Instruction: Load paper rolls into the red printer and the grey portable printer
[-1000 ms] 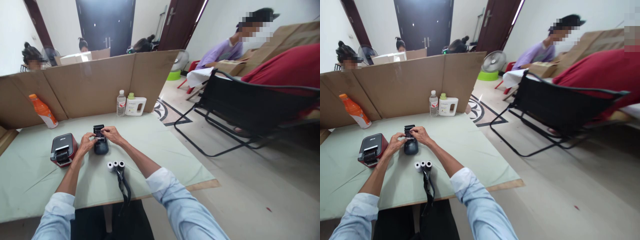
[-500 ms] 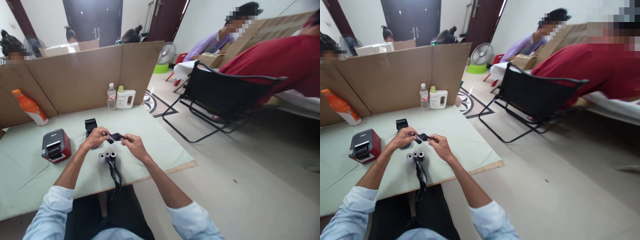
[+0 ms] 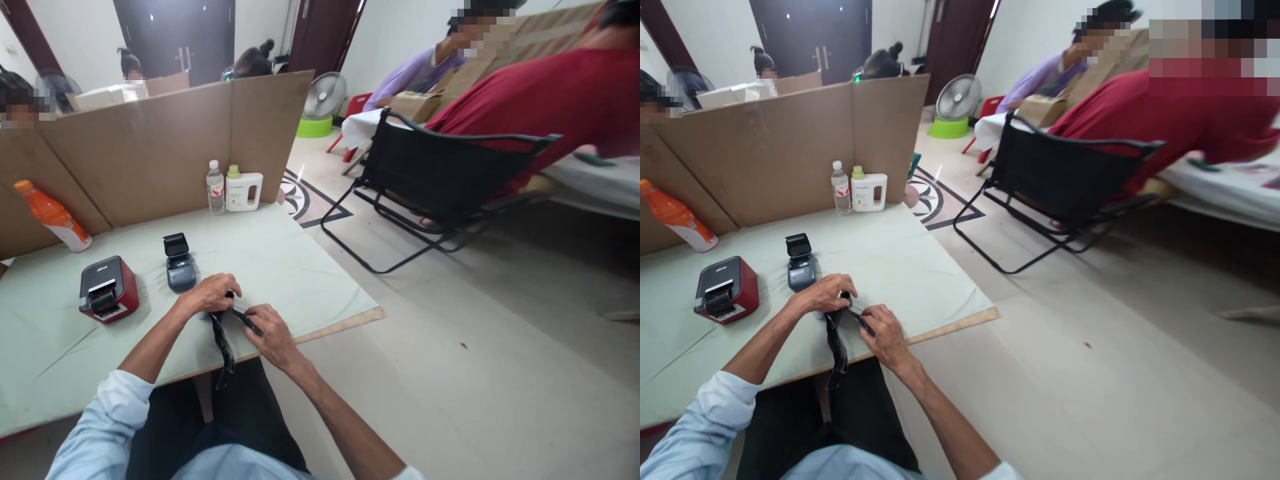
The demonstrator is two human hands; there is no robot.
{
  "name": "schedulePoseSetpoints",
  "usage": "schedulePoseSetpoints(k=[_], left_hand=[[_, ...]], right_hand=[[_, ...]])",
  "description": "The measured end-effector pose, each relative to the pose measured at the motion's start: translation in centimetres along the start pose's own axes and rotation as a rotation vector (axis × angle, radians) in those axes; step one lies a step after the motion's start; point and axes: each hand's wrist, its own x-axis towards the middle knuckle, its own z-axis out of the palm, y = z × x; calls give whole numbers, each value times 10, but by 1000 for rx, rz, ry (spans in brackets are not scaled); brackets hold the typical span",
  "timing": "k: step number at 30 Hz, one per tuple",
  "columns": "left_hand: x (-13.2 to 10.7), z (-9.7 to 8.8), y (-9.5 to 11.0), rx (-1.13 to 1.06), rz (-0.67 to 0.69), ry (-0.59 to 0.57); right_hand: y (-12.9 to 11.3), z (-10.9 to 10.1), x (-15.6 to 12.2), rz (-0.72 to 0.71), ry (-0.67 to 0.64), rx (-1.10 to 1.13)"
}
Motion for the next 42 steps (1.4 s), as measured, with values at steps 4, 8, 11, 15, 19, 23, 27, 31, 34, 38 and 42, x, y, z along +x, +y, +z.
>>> schedulePoseSetpoints(k=[4, 8, 11, 15, 19, 23, 27, 31, 34, 38, 42], left_hand=[[-30, -14, -15, -119, -124, 136], [-71, -11, -27, -164, -303, 100], [-87, 5, -27, -121, -400, 112], [-93, 21, -23, -60, -431, 160], [-107, 18, -30, -24, -420, 144], [-121, 9, -43, -33, -415, 118], [-121, 3, -45, -62, -336, 167], [-100, 2, -32, -68, -234, 208], [-78, 9, -20, -32, -217, 207], [-63, 21, -16, -13, -256, 209], [-67, 26, -20, -38, -286, 249]], right_hand=[[-4, -1, -3, -4, -4, -17], [-6, -2, -6, -4, 4, -9], [-7, -2, -7, 0, 7, -11], [-11, -1, -8, -2, 12, -18], [-15, 1, -11, 0, 11, -8], [-17, 3, -14, 11, 10, -6], [-18, 3, -16, 35, 6, -1], [-20, 2, -17, 65, 13, 10], [-21, 0, -18, 74, 23, 13], [-21, -2, -19, 74, 28, 13], [-20, -1, -21, 55, 38, 17]])
